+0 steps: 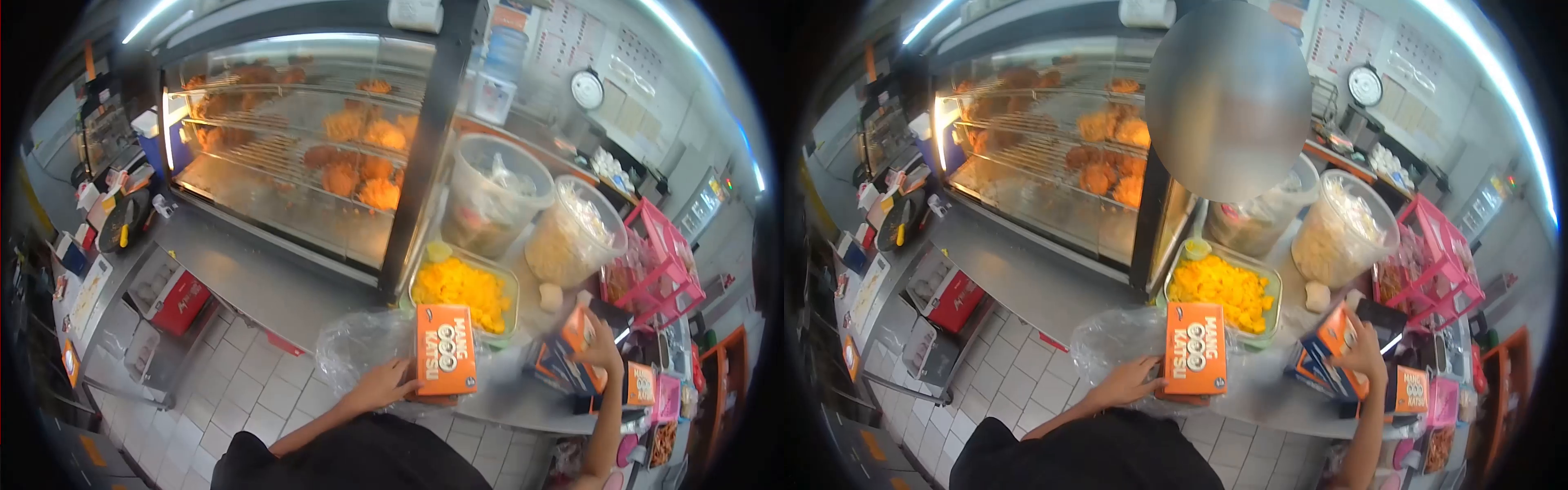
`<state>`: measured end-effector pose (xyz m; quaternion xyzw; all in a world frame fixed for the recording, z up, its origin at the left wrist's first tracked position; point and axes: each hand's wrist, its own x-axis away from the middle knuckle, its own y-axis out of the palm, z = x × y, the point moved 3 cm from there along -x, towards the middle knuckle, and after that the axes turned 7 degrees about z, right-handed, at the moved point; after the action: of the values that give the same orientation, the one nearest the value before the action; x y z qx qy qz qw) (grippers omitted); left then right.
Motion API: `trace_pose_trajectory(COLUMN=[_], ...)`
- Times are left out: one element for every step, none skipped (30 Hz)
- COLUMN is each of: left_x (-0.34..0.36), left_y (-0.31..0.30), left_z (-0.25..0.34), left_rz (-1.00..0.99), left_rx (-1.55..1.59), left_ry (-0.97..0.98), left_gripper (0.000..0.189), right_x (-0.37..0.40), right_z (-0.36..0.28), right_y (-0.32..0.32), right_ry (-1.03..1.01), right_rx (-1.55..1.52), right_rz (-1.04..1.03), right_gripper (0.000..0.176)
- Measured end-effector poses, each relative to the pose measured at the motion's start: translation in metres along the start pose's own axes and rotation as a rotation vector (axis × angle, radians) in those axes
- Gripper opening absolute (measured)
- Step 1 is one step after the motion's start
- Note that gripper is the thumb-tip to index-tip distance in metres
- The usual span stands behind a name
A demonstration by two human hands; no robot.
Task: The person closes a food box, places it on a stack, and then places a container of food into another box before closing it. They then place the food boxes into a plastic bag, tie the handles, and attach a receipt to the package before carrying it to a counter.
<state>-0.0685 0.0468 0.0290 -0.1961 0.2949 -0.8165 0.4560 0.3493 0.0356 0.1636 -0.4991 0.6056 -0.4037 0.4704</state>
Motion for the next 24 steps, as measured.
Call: trace_pose_trajectory(left_x=[0.005, 0.008, 0.015, 0.024, 0.025, 0.029, 0.028, 0.027, 0.026, 0.027, 0.028, 0.031, 0.034, 0.035, 0.038, 0.039, 0.041, 0.044, 0.047, 0.047, 0.045, 0.043, 0.041, 0.037], left_y=[-0.003, -0.007, -0.005, -0.002, 0.004, 0.011, 0.014, 0.015, 0.015, 0.014, 0.014, 0.016, 0.019, 0.020, 0.018, 0.020, 0.025, 0.029, 0.030, 0.024, 0.020, 0.017, 0.005, -0.004], left_z=[0.008, 0.010, 0.014, 0.017, 0.022, 0.026, 0.027, 0.026, 0.026, 0.026, 0.026, 0.025, 0.029, 0.033, 0.039, 0.038, 0.037, 0.037, 0.036, 0.034, 0.034, 0.037, 0.038, 0.037], left_rz=[-0.163, -0.209, -0.227, -0.244, -0.185, -0.220, -0.220, -0.210, -0.216, -0.205, -0.189, -0.186, -0.152, -0.117, -0.181, -0.179, -0.203, -0.230, -0.243, -0.177, -0.116, -0.146, 0.001, 0.148], left_rx=[-0.324, -0.316, -0.292, -0.266, -0.256, -0.258, -0.350, -0.440, -0.443, -0.440, -0.436, -0.437, -0.307, -0.176, -0.087, -0.078, -0.060, -0.040, -0.029, -0.006, 0.019, 0.031, 0.023, 0.013], left_ry=[0.113, 0.114, 0.185, 0.254, 0.197, 0.201, 0.167, 0.134, 0.144, 0.183, 0.219, 0.220, 0.309, 0.396, 0.375, 0.372, 0.406, 0.439, 0.439, 0.414, 0.404, 0.439, 0.412, 0.380], left_gripper=[0.068, 0.068, 0.067, 0.067, 0.069, 0.069, 0.062, 0.056, 0.056, 0.046, 0.035, 0.035, 0.027, 0.020, 0.019, 0.019, 0.020, 0.022, 0.022, 0.020, 0.018, 0.018, 0.020, 0.022], right_x=[-0.003, -0.006, -0.010, -0.012, -0.008, -0.006, -0.007, -0.009, -0.013, -0.016, -0.021, -0.027, -0.032, -0.033, -0.031, -0.029, -0.029, -0.029, -0.027, -0.025, -0.025, -0.025, -0.026, -0.028], right_z=[-0.027, -0.055, -0.078, -0.101, -0.138, -0.175, -0.197, -0.217, -0.237, -0.253, -0.261, -0.263, -0.267, -0.273, -0.277, -0.278, -0.276, -0.273, -0.271, -0.268, -0.267, -0.261, -0.254, -0.227], right_y=[-0.004, -0.005, -0.003, 0.001, -0.002, -0.006, 0.002, 0.008, 0.017, 0.024, 0.036, 0.059, 0.076, 0.087, 0.095, 0.099, 0.099, 0.098, 0.098, 0.098, 0.094, 0.086, 0.078, 0.080], right_ry=[-0.033, -0.056, -0.093, -0.127, -0.008, 0.099, 0.084, 0.063, 0.106, 0.144, 0.145, 0.165, 0.182, 0.177, 0.218, 0.260, 0.259, 0.241, 0.233, 0.255, 0.214, 0.182, 0.215, 0.260], right_rx=[-0.082, -0.169, -0.223, -0.277, -0.241, -0.204, -0.149, -0.092, -0.037, 0.017, 0.019, 0.049, 0.079, 0.083, 0.179, 0.277, 0.288, 0.245, 0.200, 0.207, 0.167, 0.133, 0.086, 0.100], right_rz=[0.076, 0.151, 0.211, 0.274, 0.254, 0.247, 0.257, 0.266, 0.196, 0.124, 0.128, 0.072, 0.016, 0.017, 0.019, 0.018, 0.011, 0.025, 0.036, 0.029, 0.052, 0.082, -0.075, -0.061], right_gripper=[0.105, 0.102, 0.101, 0.100, 0.098, 0.095, 0.098, 0.101, 0.102, 0.104, 0.104, 0.104, 0.105, 0.105, 0.103, 0.102, 0.102, 0.099, 0.097, 0.097, 0.096, 0.096, 0.095, 0.095])
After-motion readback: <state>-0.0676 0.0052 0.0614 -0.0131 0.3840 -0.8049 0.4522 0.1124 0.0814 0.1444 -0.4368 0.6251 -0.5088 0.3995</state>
